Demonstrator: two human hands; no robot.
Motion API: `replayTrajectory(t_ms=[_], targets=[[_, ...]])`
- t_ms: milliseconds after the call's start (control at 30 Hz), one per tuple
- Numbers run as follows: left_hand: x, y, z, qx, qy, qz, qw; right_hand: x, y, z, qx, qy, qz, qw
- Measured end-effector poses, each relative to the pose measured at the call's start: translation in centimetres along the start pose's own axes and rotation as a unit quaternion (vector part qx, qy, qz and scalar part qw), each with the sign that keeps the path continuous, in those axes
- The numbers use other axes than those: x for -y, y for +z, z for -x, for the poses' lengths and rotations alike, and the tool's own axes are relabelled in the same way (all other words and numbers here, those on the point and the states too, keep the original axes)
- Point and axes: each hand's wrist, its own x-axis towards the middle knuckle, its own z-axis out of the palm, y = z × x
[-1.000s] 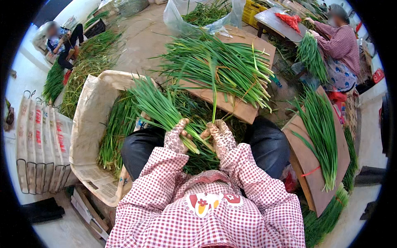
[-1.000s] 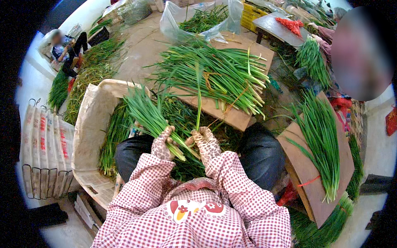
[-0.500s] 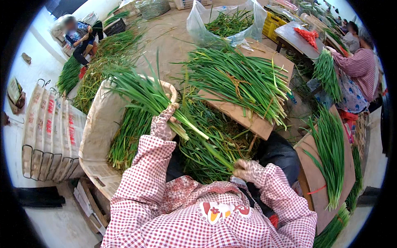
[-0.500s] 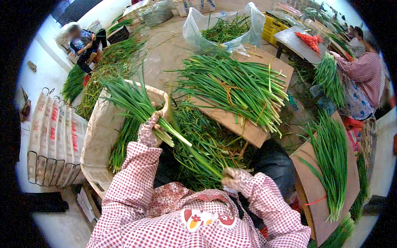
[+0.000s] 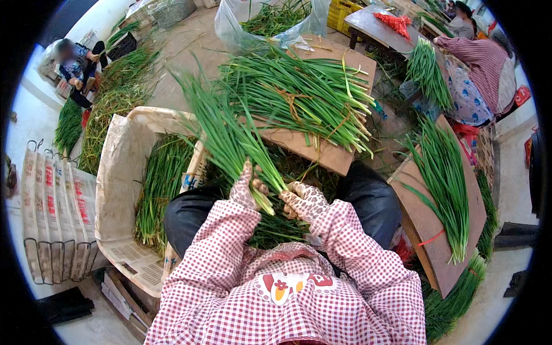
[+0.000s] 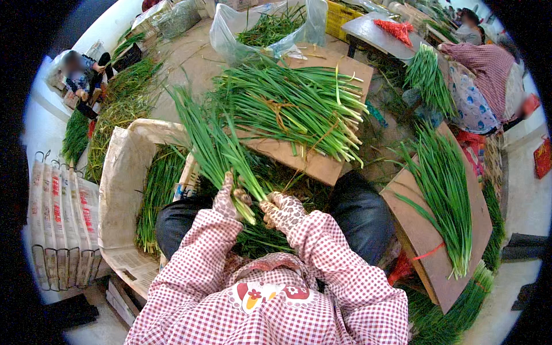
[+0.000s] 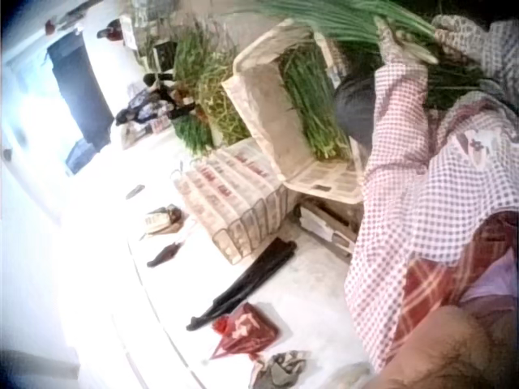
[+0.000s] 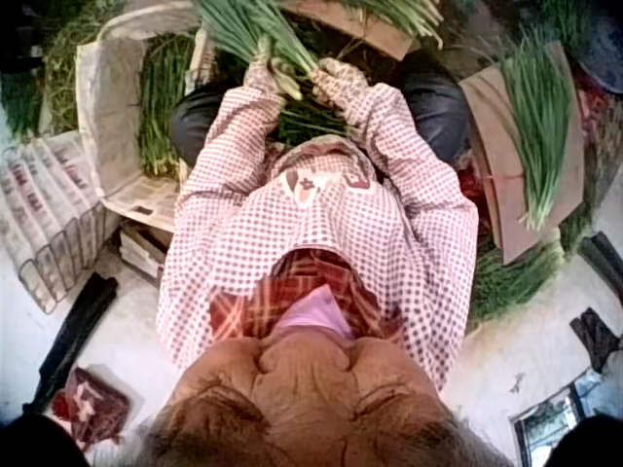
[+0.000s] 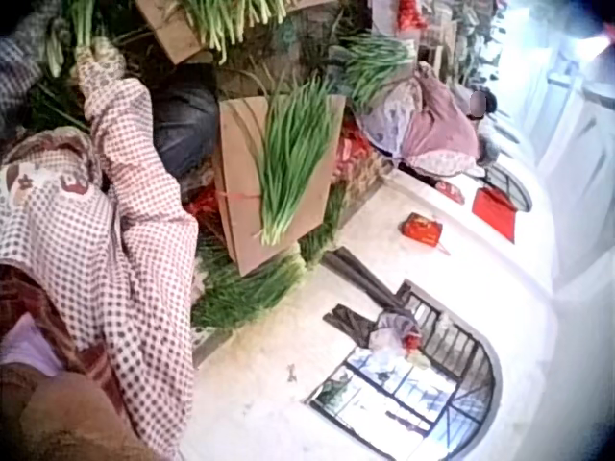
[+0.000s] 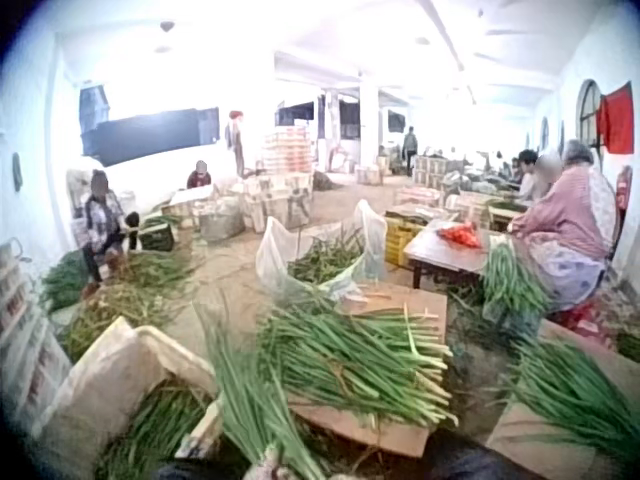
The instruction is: The person sorts through green chives by hand, removing damaged leaves and roots, and then gathers them into a bundle on a board.
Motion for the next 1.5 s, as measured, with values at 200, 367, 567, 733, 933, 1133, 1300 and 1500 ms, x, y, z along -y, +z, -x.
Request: replayTrajectory(t_ms=[200,367,567,733,933,1133,1300,1500], targets=[[5.7,-4.1,1.2,-0.085,-0.057,-0.125,0.987,-0.1,1.6,2.0,-0.044,-0.077,0.222,0.971],[3.4,-4.0,2.9,-0.018,-0.057,-0.088,0.994,-0.2,3.1,3.0,-0.025,-0.209,0.304,0.929],[-2.5,-2.9,4.3,0.11,0.112,-0.046,0.987,-1.5,0.0,3.5,0.184,-0.04,0.467,0.864],[-3.4,-1.2,5.1,0.156,0.141,-0.041,0.977,0.4,-1.6,2.8,0.115,-0.016,0.541,0.833],[0.8,-1.2,4.7,0.138,0.059,0.006,0.989,5.1,1.6,2.1,-0.048,-0.192,0.258,0.945],[2.3,-1.9,4.7,0.137,-0.012,0.011,0.99,2.8,2.7,1.6,-0.017,-0.05,-0.066,0.996],[2.9,-1.1,4.3,0.038,0.018,-0.047,0.998,-0.6,3.4,-1.1,-0.152,-0.095,0.109,0.978],[1.0,-0.5,5.1,-0.065,0.242,-0.3,0.92,2.2,2.5,-0.6,-0.107,-0.044,0.305,0.945]])
